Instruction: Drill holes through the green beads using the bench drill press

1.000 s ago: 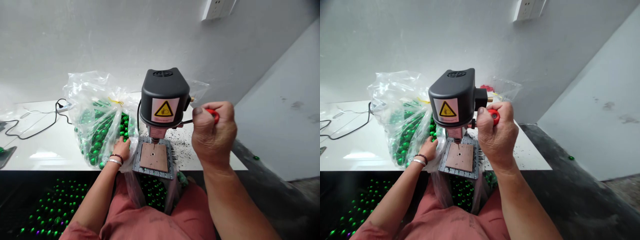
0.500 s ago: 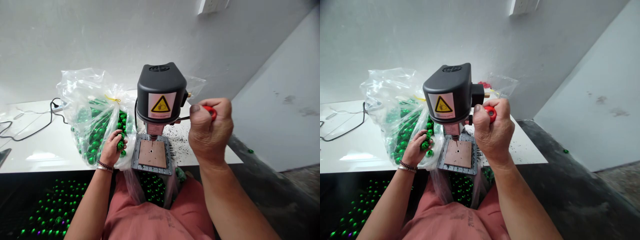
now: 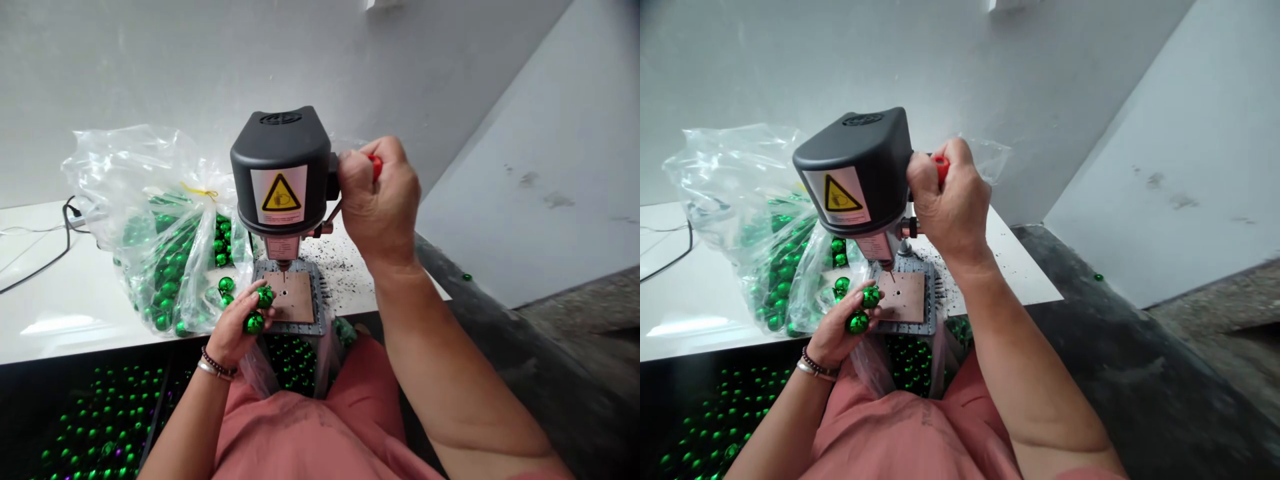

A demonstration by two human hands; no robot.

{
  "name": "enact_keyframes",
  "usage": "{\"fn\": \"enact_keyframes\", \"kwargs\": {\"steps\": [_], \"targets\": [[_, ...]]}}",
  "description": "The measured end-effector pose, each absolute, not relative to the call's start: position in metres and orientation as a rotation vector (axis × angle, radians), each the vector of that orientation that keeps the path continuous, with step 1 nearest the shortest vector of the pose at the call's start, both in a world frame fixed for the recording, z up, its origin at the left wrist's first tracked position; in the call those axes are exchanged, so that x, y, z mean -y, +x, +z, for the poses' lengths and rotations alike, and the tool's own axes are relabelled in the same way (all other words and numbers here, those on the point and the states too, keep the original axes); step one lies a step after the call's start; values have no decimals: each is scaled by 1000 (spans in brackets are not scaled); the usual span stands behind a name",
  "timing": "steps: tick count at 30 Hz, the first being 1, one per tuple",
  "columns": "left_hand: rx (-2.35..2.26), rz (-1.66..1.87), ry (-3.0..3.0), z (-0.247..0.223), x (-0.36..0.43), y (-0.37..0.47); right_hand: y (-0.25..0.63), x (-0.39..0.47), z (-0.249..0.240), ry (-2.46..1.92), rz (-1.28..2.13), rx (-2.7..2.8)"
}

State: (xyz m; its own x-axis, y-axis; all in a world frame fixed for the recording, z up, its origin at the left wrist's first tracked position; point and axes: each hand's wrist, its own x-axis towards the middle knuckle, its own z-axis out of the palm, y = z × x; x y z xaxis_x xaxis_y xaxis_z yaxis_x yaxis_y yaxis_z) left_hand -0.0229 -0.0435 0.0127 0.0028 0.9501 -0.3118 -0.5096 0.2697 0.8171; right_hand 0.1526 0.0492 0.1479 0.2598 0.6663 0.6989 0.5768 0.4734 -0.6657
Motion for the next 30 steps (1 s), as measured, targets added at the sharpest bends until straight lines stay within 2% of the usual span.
{"fn": "enact_keyframes", "kwargs": {"steps": [9, 18, 23, 30], "targets": [[-1076, 1241, 548, 8, 42, -24, 150, -72, 152, -1205, 160, 1359], [-1623, 1168, 1012, -2, 32, -23, 151, -67, 154, -1173, 215, 1390], [-1923, 977, 1377, 1, 16, -17, 152, -69, 153, -1161, 201, 1385], [-2032, 707, 1569, 1, 5, -10, 154, -68, 152, -1110, 235, 1382]]}}
